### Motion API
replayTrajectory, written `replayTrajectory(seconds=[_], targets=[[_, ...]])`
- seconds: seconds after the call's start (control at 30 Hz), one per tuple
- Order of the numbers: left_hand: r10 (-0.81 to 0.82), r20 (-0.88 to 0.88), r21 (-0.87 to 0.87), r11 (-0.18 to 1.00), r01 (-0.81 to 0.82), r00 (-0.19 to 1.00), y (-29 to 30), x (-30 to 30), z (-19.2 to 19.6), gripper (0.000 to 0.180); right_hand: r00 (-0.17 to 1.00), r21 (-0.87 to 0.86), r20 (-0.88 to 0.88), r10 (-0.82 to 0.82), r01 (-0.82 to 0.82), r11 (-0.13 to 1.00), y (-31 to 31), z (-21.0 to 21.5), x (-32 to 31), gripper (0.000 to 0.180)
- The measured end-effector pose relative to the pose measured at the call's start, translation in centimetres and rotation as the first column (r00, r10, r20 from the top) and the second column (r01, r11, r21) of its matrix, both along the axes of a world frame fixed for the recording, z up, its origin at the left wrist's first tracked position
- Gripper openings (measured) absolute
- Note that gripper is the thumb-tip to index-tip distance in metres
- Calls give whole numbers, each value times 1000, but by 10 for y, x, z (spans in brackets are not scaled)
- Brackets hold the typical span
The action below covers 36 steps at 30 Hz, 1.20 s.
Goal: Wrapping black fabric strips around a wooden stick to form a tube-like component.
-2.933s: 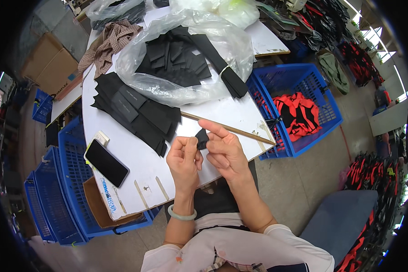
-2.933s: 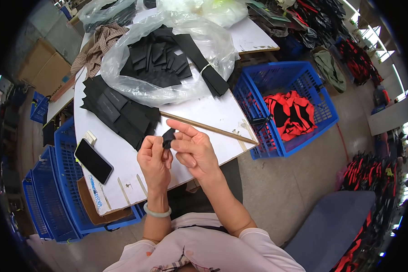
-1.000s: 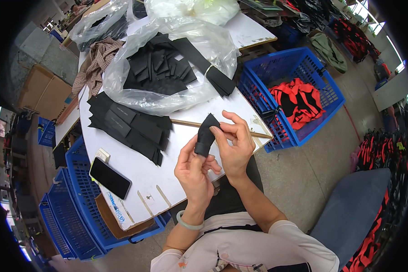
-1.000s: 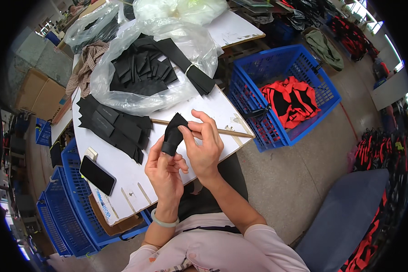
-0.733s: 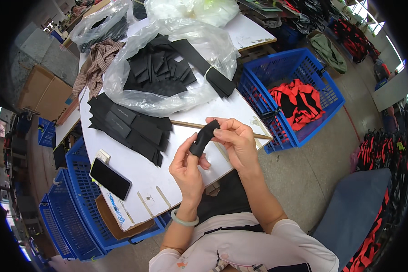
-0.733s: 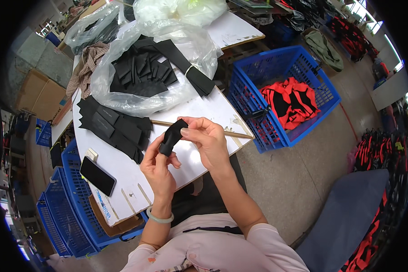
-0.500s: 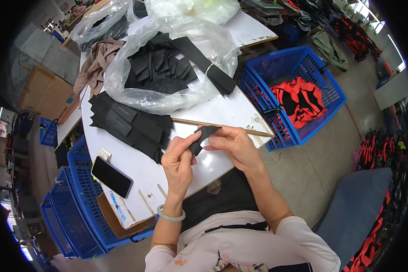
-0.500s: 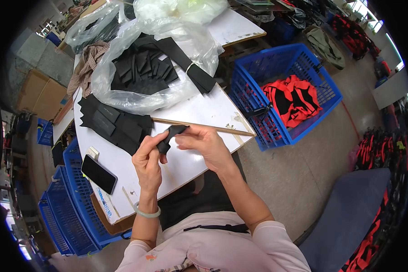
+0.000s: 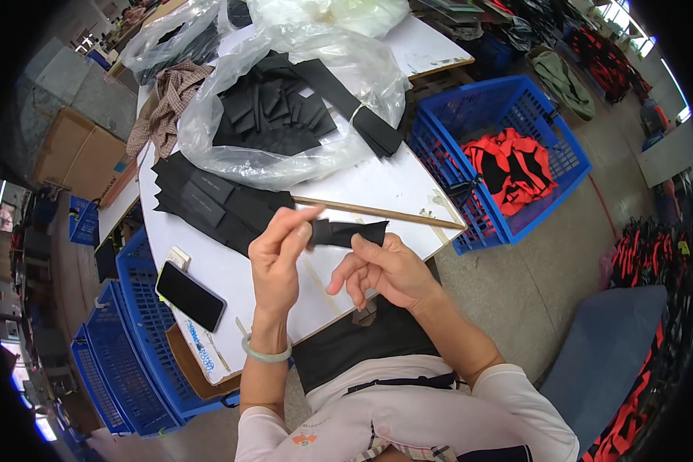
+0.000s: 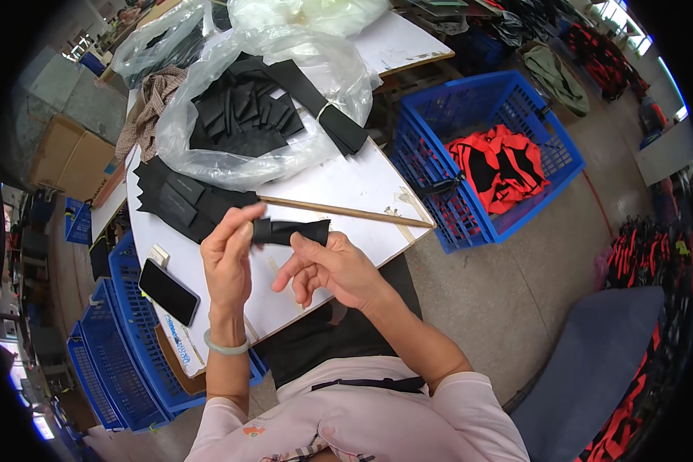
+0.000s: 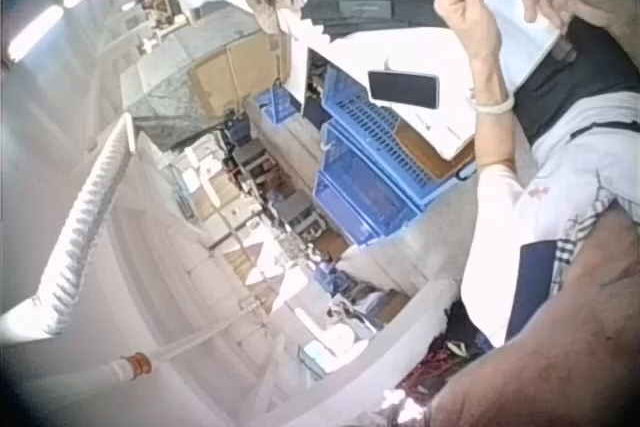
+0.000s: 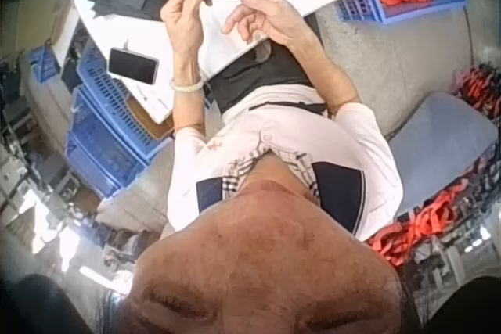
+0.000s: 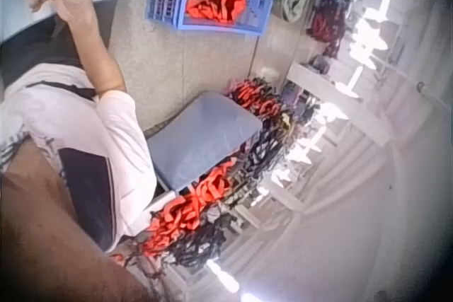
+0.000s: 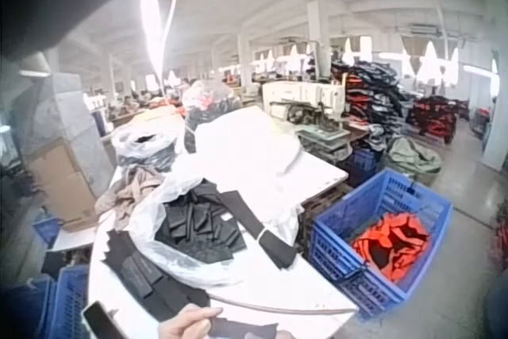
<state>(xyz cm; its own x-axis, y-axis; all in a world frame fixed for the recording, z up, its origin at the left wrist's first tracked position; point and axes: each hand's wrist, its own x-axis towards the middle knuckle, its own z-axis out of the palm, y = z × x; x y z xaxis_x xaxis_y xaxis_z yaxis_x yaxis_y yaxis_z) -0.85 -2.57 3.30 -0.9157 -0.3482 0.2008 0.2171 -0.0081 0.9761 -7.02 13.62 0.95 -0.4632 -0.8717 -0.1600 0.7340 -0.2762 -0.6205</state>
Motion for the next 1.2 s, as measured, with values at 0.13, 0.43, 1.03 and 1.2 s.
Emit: replayTrajectory(seconds=[0.13, 0.43, 1.03, 1.2], targets=[[-132, -157, 633, 747, 203, 979, 23, -7, -4, 36, 945, 186, -319, 72, -12, 982, -4, 7, 15, 39], [-246, -272, 680, 635, 366, 930, 22, -14, -13, 26, 451, 328, -883, 128, 400, 856, -7, -4, 21, 27], [-257, -200, 414, 852, 319, 945, 28, 0, -8, 41, 854, -88, -57, 518, -521, 849, -9, -3, 15, 73], [-239, 10, 740, 655, 154, 971, 32, 7, -13, 34, 679, 388, -677, 284, 2, 922, -10, -21, 14, 59]])
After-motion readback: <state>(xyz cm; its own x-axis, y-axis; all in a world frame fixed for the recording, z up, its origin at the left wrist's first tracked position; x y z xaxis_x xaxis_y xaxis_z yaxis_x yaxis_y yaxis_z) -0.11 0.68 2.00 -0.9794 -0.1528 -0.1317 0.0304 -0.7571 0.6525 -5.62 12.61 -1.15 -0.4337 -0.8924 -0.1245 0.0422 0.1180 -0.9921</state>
